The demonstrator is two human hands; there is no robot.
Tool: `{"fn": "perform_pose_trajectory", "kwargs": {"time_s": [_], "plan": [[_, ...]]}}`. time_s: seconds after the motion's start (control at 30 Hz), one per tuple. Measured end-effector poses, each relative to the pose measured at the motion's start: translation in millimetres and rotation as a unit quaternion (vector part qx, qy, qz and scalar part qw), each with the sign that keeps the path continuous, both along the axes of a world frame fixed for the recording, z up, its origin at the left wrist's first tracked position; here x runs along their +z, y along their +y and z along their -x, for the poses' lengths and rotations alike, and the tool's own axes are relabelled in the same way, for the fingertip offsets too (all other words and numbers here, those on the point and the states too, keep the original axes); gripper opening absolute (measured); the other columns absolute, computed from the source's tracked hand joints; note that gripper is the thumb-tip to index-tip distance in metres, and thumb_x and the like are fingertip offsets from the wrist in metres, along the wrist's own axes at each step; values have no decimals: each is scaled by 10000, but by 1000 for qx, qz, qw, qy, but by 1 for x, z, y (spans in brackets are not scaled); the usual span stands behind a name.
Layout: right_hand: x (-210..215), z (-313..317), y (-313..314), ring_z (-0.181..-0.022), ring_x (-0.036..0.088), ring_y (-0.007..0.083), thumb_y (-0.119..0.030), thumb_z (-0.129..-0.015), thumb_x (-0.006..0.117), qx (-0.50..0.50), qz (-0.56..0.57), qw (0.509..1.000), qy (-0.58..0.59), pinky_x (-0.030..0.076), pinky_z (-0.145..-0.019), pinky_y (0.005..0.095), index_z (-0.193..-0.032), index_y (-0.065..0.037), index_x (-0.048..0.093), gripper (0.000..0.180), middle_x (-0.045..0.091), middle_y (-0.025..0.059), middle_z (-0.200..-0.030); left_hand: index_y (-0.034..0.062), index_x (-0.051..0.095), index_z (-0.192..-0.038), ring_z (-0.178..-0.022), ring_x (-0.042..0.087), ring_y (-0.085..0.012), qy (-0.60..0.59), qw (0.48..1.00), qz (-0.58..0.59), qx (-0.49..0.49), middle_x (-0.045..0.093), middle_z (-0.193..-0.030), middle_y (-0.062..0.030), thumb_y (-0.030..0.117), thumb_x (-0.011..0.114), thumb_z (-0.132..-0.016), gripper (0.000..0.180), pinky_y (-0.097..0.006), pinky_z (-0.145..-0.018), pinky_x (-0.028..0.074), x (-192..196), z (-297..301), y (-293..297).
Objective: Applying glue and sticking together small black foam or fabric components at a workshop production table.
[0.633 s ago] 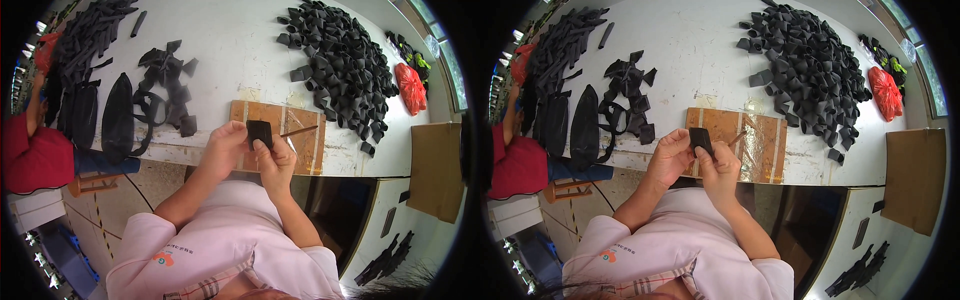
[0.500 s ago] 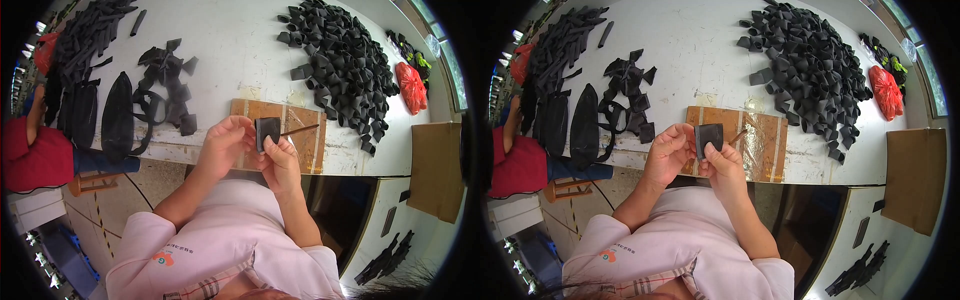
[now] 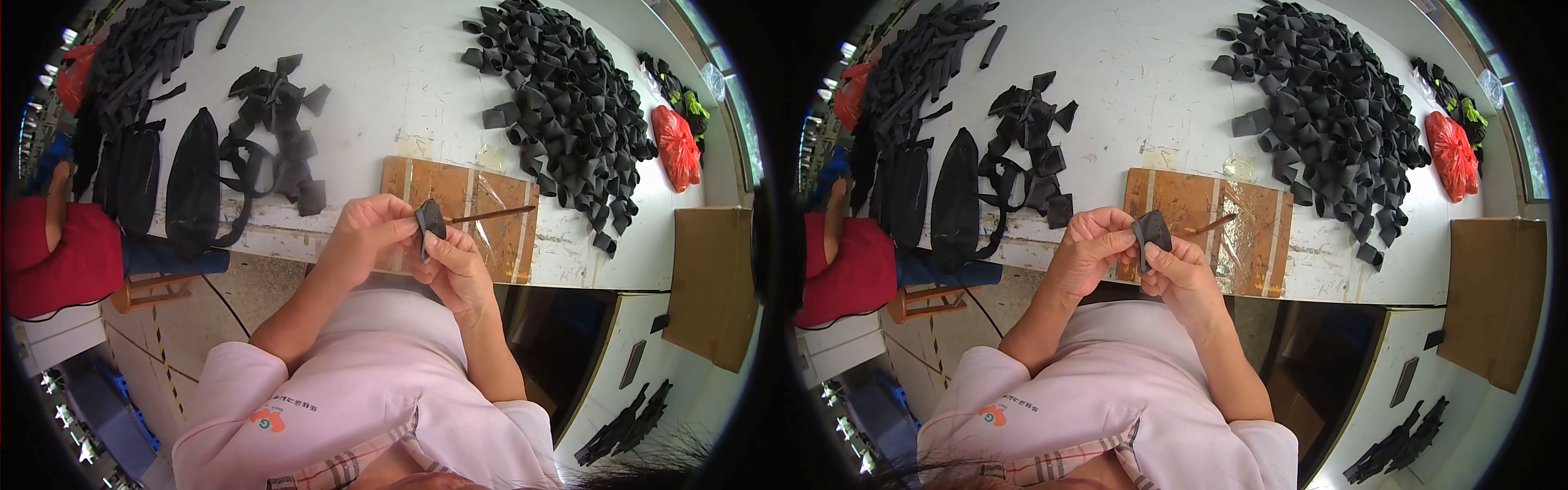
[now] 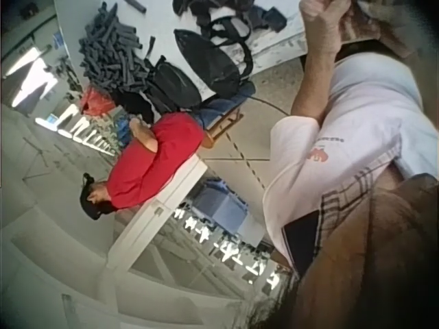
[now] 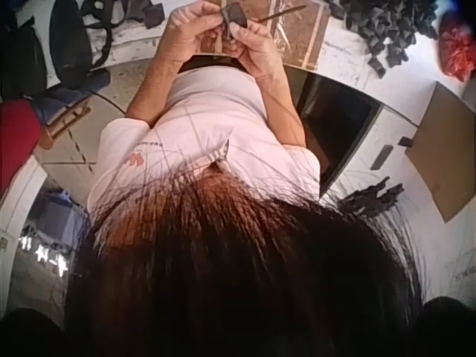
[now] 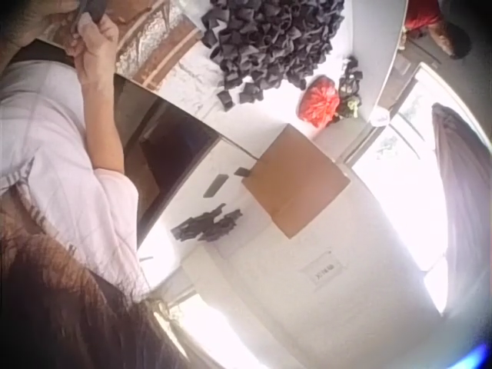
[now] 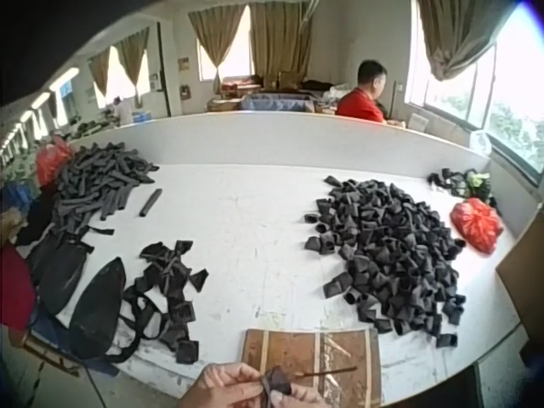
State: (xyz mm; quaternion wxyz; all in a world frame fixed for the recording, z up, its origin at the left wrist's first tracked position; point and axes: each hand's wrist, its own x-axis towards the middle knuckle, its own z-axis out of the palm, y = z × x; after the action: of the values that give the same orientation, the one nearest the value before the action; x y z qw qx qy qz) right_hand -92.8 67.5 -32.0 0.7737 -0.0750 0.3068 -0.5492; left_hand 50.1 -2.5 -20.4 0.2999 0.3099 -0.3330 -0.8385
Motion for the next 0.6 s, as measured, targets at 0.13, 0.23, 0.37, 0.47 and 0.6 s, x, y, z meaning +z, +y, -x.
{"fn": "perform_pose_trajectory", "kwargs": {"time_s": [0.13,0.23,0.37,0.47,0.6], "plan": [[2,0,-1,-553,446,52,-158,-818,578,-2,4,1000,15,344,-481,195,-855,-31,583,132,571,23,-739,8,565,-839,-618,546,-97,-23,999,38,19,596,-720,-54,73,571,-782,87,-211,-591,443,2,-2,1],[5,-3,-1,-528,419,71,-150,-811,580,-15,-11,1000,21,323,-466,206,-845,-22,576,132,535,11,-669,8,565,-837,-616,548,-95,-35,998,37,19,597,-721,-54,87,568,-774,102,-211,-586,441,2,-2,2],[5,-5,-1,-501,387,88,-134,-797,587,-20,-31,999,34,294,-446,213,-825,-19,566,120,496,-1,-598,3,567,-836,-605,547,-95,-41,998,37,15,600,-716,-57,80,562,-767,104,-212,-585,440,3,-3,3],[7,-5,-2,-507,411,93,-153,-804,596,-12,-36,997,65,328,-459,218,-833,-4,568,155,486,9,-576,-12,571,-822,-616,549,-87,-53,997,57,12,600,-711,-52,53,564,-763,88,-205,-577,443,2,-4,2],[7,-13,1,-541,488,125,-150,-783,625,11,24,758,652,388,-486,238,-842,11,546,189,537,53,-695,-21,574,-809,-628,538,-65,-166,972,162,47,591,-702,-41,21,571,-765,61,-191,-569,438,1,-2,1]]}}
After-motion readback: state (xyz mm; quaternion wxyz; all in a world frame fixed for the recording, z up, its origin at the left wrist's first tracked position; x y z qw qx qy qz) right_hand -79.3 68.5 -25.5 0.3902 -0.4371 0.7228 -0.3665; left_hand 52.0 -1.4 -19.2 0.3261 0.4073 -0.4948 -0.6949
